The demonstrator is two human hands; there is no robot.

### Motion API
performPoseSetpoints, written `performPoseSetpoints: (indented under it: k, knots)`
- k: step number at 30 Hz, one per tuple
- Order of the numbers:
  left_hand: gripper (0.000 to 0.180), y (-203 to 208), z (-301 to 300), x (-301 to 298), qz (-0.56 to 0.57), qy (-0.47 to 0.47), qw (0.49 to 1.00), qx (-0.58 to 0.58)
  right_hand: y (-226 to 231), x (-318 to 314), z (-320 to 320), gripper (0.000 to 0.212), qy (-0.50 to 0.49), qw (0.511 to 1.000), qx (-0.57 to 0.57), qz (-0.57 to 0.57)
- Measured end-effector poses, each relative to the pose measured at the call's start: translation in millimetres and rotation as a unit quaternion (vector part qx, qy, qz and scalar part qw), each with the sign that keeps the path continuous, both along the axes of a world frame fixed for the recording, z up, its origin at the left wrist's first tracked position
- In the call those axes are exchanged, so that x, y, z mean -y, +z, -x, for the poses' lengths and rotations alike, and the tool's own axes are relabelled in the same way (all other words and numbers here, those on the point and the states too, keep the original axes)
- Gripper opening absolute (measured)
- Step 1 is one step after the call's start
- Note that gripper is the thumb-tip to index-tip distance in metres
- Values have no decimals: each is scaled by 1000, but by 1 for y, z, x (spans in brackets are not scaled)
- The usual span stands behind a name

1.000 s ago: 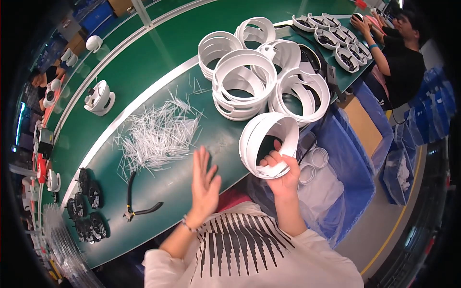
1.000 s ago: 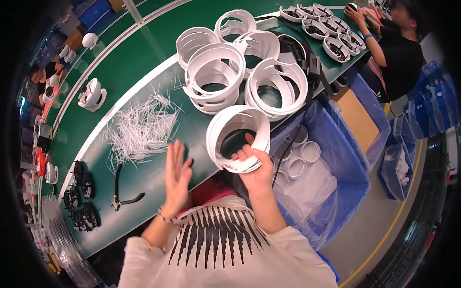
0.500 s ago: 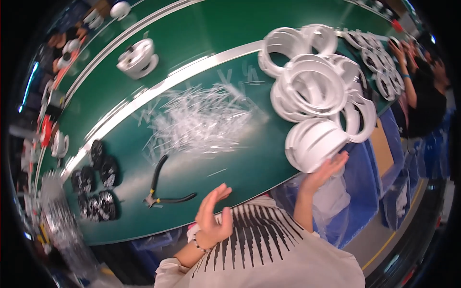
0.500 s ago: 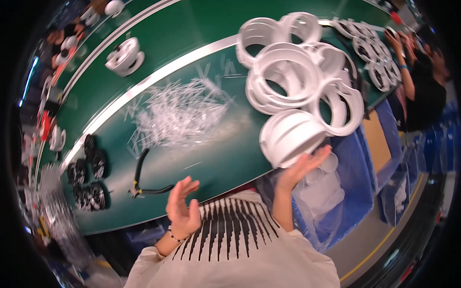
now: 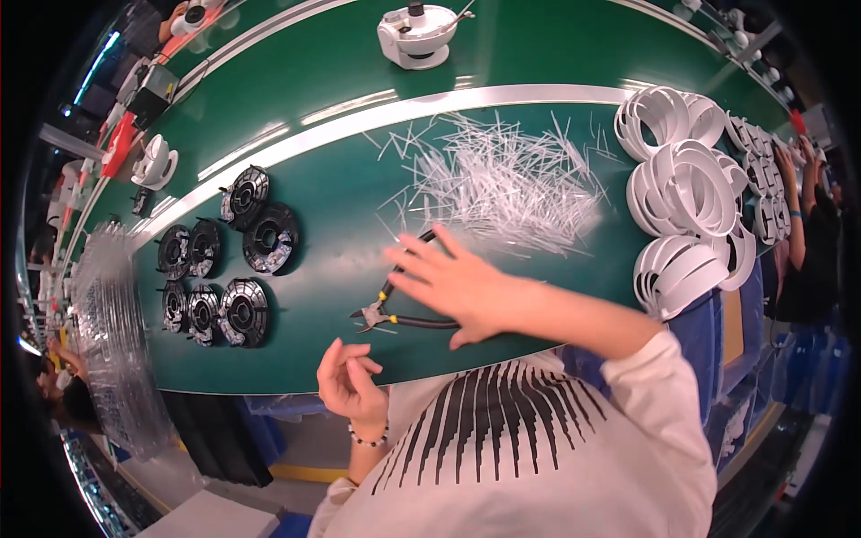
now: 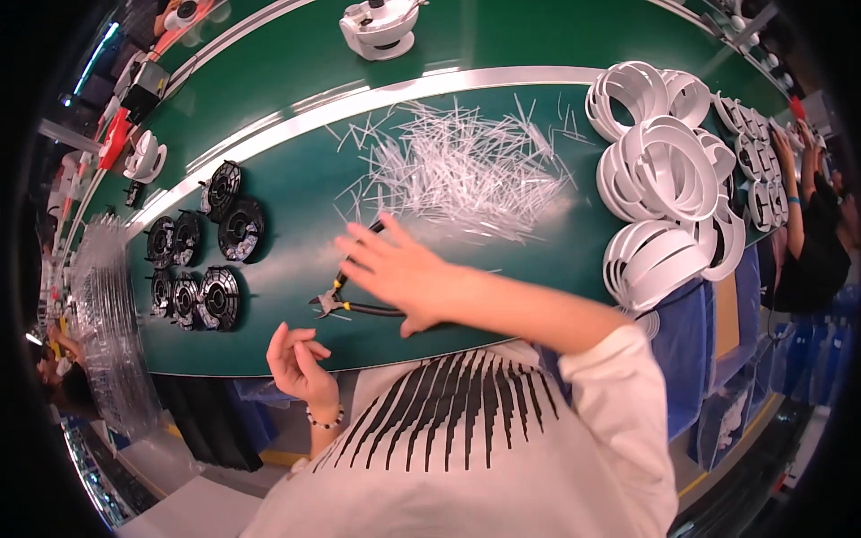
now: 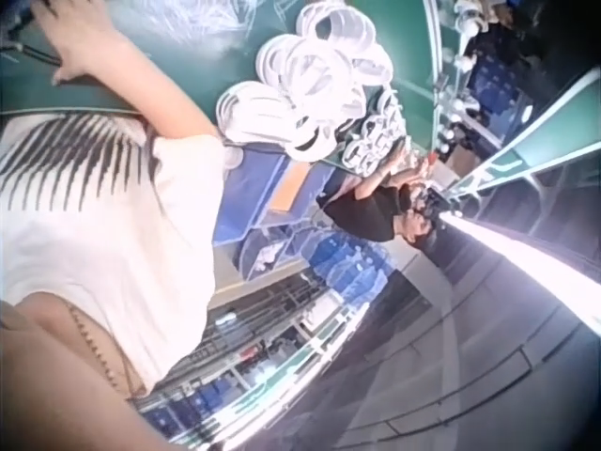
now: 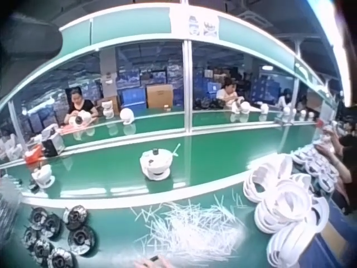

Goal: Assembling electronic lighting components and housings on a factory assembly line.

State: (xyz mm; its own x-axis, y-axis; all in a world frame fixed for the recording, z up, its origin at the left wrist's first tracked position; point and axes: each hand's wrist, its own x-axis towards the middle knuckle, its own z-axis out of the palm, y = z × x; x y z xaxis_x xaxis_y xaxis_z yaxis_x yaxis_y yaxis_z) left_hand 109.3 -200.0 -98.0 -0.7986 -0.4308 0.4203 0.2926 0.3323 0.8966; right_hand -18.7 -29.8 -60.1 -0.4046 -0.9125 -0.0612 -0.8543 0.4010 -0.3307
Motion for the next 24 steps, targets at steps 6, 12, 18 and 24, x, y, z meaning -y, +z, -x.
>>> performPoseSetpoints:
  k: [6, 12, 18, 24]
  knots:
    - [28, -11, -19, 44, -18, 32, 999, -13, 13, 11, 17, 94, 32, 996, -12, -82]
    - [29, -11, -11, 82, -28, 56, 996, -60, 27, 26, 16, 81, 42, 990, -74, -115]
    - [29, -9, 4, 97, 1, 21, 995, -95, 43, 29, 25, 65, 37, 984, -135, -109]
    - [28, 3, 25, 96, 31, -34, 997, -62, 38, 45, 33, 64, 72, 978, -177, -77]
